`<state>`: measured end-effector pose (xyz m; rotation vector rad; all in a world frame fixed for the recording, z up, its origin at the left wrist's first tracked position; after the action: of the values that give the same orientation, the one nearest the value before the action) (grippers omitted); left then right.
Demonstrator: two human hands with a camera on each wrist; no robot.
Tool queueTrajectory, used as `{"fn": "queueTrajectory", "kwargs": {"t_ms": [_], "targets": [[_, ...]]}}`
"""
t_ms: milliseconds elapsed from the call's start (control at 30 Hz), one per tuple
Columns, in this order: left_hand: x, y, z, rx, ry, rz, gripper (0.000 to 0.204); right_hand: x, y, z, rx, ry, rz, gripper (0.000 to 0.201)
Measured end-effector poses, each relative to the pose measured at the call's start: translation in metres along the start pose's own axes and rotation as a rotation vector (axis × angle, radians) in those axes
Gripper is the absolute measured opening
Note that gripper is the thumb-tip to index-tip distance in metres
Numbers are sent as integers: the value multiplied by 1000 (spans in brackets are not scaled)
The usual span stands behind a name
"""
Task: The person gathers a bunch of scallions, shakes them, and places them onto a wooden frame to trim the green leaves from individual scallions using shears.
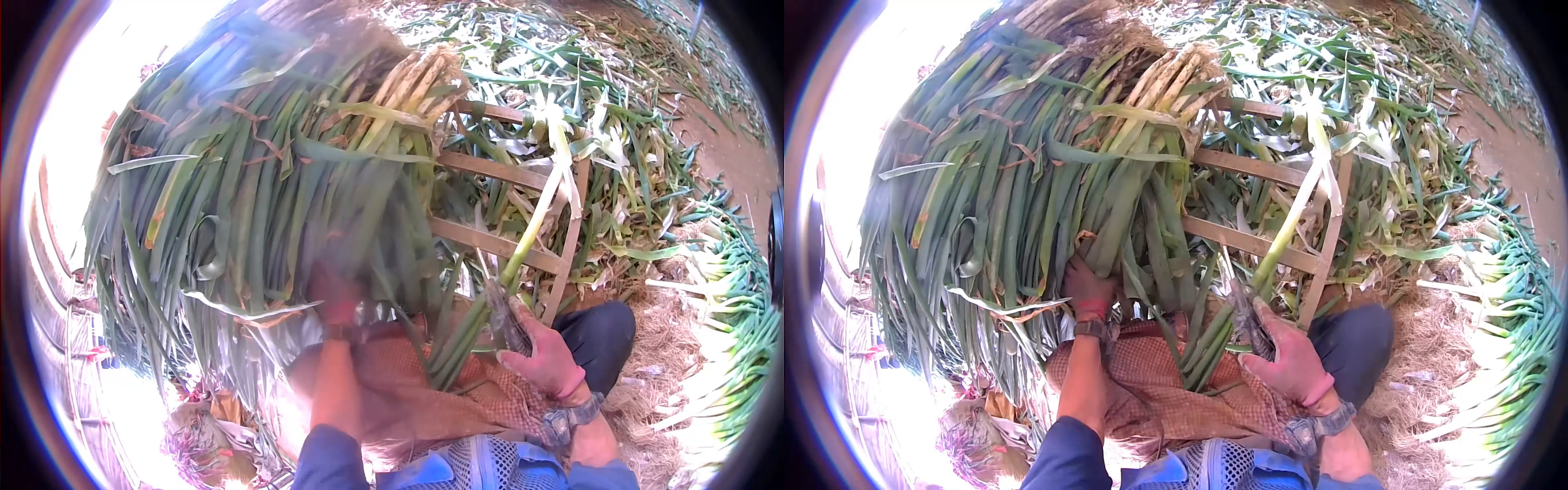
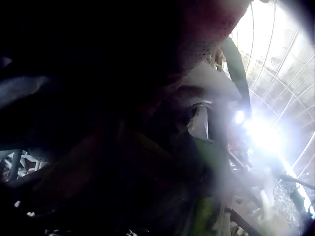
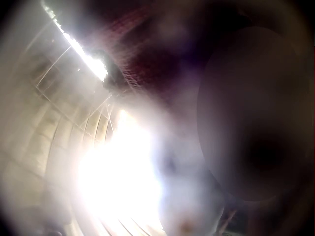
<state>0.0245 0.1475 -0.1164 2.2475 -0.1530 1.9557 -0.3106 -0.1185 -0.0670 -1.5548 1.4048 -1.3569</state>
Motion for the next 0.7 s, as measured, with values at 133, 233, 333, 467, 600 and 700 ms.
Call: {"fn": "queueTrajectory", "kwargs": {"t_ms": [133, 233, 333, 467, 600, 700], "targets": [[41, 25, -6, -35, 21, -58, 76, 0, 6, -11, 35, -13, -32, 91], [52, 34, -13, -152, 37, -88, 53, 1, 2, -18, 65, -26, -20, 91], [35, 41, -29, -178, 10, 1, 40, 2, 4, -22, 55, -21, 4, 91], [3, 73, -71, -103, -125, 64, 35, 5, 5, -28, 36, 22, 21, 91], [-29, 96, -144, -221, -184, 75, 28, 5, 4, -30, 18, 66, 136, 91], [-76, 103, -206, -347, -345, 155, 28, 7, 1, -33, 51, 90, 111, 90]]}}
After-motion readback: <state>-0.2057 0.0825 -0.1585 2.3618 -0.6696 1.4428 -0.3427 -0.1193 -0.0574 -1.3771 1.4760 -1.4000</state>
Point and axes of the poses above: each hand's wrist, its own z-axis towards the middle knuckle, its own x-axis out of the back of the hand, y = z × x, the point moved 3 cm from there along z, towards the middle knuckle, and after that the axes turned 8 degrees about -y, right-handed, at the moved point
